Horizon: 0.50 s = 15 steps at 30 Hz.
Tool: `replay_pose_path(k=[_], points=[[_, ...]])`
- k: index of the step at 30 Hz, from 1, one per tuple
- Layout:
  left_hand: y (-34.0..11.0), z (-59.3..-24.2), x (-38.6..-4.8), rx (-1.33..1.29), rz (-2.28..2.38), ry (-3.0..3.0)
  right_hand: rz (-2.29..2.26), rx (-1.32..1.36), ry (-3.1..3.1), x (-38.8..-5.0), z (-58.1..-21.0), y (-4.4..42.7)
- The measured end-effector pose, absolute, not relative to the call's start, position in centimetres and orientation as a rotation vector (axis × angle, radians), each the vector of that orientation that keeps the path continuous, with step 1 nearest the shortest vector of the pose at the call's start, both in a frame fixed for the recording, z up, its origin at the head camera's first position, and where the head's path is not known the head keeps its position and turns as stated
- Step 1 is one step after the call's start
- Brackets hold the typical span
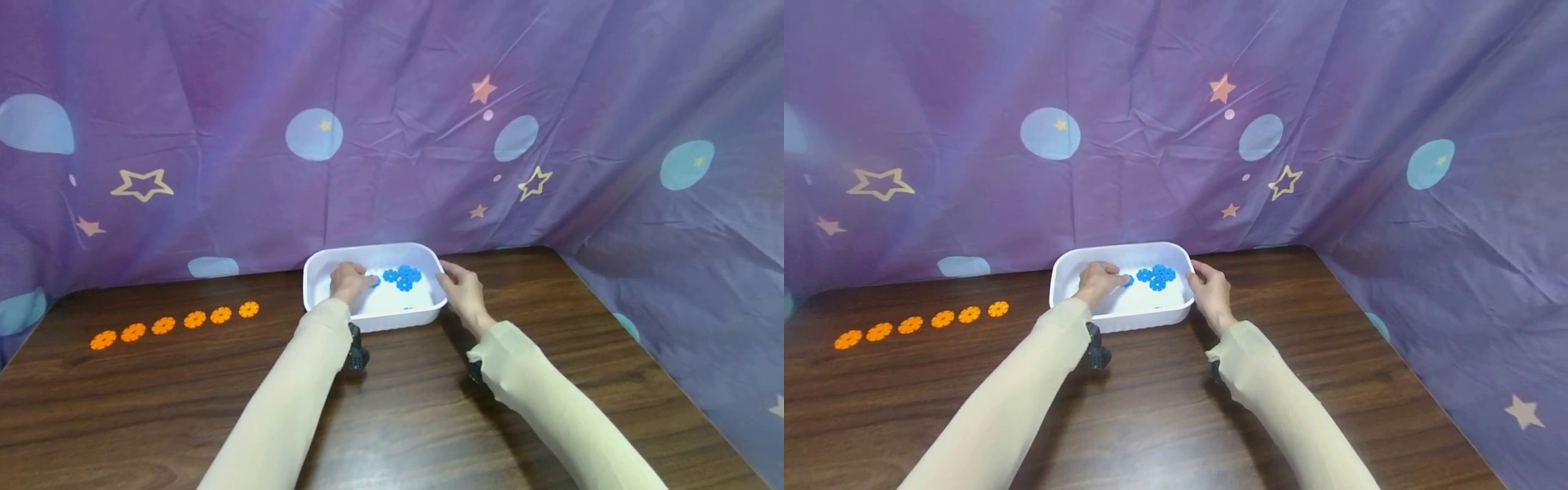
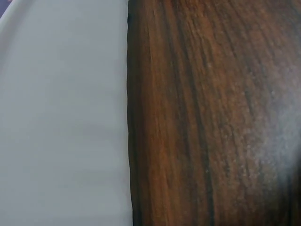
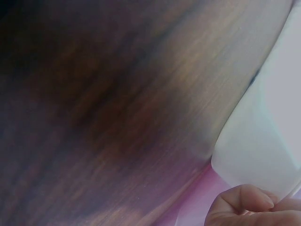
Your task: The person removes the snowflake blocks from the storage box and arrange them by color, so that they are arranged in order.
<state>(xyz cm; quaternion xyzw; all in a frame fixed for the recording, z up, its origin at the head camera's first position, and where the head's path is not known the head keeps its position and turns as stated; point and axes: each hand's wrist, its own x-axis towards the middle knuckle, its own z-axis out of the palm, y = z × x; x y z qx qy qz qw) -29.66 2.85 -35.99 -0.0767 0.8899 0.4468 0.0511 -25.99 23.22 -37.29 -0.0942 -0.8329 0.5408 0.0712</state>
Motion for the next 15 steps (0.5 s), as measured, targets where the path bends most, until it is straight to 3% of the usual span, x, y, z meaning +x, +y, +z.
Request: replay_pose_path(k=[9,15], points=[[2.9,-38.6,-32.3,-0.214,1.221,2.812,1.650,-0.287,-2.494,-26.0,-37.3,23.1],[3.2,-37.3,-31.5,-0.237,1.209,2.753,1.644,-0.286,-2.499,-25.9,-37.2,23.2]])
